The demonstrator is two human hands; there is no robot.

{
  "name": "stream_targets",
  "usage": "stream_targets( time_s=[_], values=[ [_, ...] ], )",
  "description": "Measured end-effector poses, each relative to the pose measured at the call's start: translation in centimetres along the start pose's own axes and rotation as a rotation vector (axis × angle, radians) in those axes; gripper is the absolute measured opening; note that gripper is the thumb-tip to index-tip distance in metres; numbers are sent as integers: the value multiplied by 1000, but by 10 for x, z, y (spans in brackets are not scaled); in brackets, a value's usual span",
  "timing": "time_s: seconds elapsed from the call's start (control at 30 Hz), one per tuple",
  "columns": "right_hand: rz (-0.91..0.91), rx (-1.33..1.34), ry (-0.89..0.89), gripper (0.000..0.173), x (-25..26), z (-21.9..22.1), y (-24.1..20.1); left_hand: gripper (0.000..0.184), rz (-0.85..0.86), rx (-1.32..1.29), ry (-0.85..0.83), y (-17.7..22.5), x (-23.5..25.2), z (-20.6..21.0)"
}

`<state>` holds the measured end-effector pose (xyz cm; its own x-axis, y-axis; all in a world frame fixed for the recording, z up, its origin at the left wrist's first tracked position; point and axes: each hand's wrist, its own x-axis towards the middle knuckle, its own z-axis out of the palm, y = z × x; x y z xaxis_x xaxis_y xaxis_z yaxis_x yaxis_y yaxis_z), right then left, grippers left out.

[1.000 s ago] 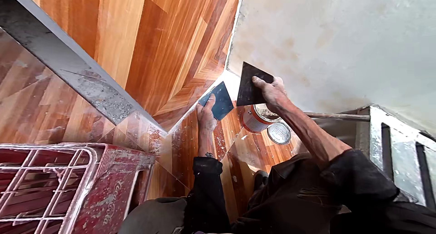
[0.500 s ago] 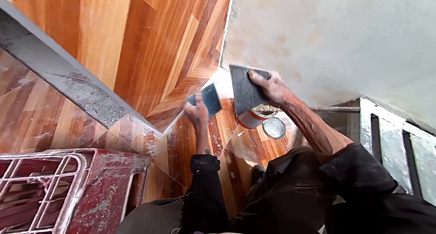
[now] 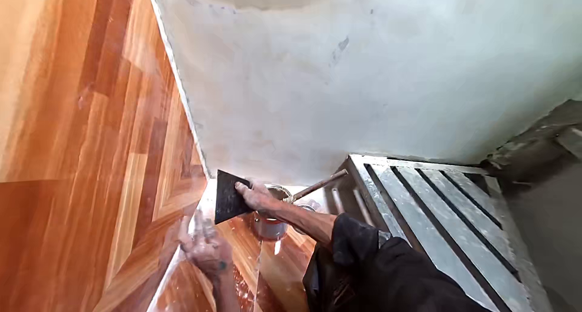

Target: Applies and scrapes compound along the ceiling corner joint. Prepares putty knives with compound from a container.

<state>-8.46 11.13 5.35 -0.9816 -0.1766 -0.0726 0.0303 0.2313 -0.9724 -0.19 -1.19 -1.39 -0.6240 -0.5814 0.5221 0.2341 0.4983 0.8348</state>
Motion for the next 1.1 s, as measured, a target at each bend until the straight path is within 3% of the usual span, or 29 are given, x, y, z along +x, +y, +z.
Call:
stream_targets(
  time_s=[0.07,0.27,0.37,0.53,0.67,0.8,0.9,0.97,1.03,1.1],
  values=[
    [41,112,-5,39,-7,13,-4,36,122,92,-64,0,-10,19],
    [-73,-61,-87,29,-18,12,-8,63,11,109,-434,-3,-1,3],
    [-51,-142,-143,37,-19,9,-11,65,14,77,-504,2,2,-7],
    [69,202,-187,43,-16,10,0,72,37,98,-466,-7,10,-15],
    [118,162,-180,48,-16,9,-2,74,43,121,-456,-8,17,-29],
    [94,252,-208,34,-21,11,-4,39,39,-73,-486,-10,20,-32],
    [76,252,-242,43,-25,17,-2,31,-67,-73,-428,-11,20,-33],
    [81,191,-200,53,-27,22,-2,46,-126,-65,-339,-13,23,-36],
    [63,159,-146,53,-28,26,-5,75,-186,-84,-274,-15,25,-39],
    [40,198,-127,44,-26,28,-6,78,-240,-147,-201,-20,25,-39]
  ],
)
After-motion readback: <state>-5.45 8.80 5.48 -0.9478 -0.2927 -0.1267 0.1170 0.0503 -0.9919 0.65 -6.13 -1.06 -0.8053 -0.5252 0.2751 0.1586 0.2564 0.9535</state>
